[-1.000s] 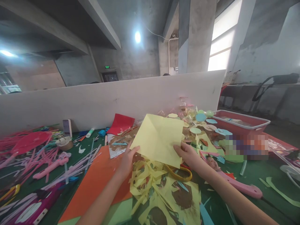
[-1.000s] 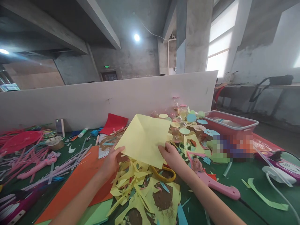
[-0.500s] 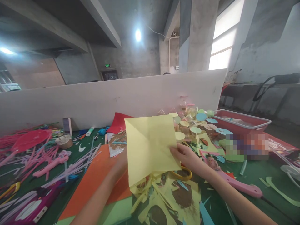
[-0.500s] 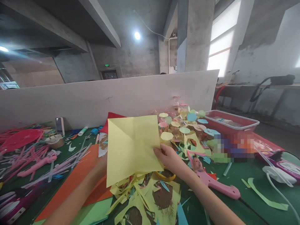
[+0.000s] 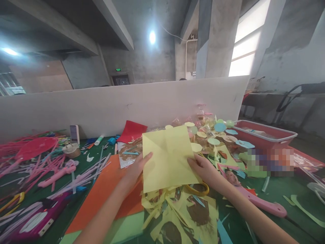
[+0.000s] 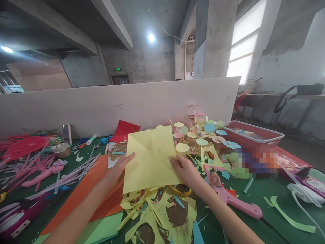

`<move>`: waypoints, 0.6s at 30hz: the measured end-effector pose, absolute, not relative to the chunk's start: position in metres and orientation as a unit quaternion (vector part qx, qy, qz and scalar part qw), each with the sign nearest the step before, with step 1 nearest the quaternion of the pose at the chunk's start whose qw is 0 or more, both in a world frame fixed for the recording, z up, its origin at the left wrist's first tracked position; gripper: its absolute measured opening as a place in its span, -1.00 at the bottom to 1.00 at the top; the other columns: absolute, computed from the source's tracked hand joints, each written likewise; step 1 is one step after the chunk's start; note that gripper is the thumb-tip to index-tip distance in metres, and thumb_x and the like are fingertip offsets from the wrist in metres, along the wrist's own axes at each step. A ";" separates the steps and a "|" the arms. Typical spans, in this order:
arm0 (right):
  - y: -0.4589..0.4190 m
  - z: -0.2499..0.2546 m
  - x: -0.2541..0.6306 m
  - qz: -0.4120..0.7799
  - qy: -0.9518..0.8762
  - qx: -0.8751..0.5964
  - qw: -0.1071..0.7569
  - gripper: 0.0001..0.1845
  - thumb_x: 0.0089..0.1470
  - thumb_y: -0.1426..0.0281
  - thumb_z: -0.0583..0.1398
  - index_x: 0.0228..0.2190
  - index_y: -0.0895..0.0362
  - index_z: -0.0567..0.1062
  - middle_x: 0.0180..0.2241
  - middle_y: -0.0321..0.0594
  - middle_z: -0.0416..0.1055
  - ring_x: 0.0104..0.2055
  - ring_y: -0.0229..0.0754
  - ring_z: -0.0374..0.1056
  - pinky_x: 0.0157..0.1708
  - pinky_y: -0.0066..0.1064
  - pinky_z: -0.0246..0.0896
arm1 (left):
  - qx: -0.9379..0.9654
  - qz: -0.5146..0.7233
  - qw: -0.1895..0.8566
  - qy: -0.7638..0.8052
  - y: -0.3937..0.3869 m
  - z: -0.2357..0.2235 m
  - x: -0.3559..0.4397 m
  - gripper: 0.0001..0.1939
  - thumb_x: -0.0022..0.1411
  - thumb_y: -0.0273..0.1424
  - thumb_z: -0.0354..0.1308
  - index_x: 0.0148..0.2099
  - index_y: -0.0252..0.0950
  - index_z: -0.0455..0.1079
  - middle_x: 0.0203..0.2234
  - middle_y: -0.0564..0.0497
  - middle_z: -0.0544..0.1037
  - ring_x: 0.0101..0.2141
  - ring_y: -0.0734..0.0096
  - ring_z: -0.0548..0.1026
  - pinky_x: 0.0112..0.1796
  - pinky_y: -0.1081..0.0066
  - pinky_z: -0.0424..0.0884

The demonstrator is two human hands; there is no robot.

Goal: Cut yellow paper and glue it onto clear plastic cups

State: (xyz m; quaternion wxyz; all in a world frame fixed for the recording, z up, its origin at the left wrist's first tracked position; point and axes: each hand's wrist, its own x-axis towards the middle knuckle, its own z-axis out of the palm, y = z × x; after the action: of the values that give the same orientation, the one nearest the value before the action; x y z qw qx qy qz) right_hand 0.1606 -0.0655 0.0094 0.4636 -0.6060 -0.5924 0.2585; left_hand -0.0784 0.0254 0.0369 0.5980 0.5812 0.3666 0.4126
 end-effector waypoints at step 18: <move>-0.072 0.001 0.157 -0.014 -0.723 -0.676 0.140 -0.81 0.20 0.42 0.05 -0.37 0.13 0.45 -0.33 -0.16 0.46 -0.27 -0.09 0.40 -0.44 -0.41 0.07 | 0.494 0.581 0.474 0.441 0.065 0.019 -0.094 -0.64 0.08 -0.35 0.15 -0.04 -0.29 0.39 -0.18 -0.15 0.57 -0.24 0.14 0.57 -0.23 0.25 0.50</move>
State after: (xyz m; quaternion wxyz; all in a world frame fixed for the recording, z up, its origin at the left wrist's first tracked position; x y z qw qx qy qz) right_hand 0.1571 -0.0718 0.0013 0.1404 -0.6760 -0.7233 -0.0135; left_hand -0.0943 0.0652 0.0187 0.4739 0.4937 0.4408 0.5809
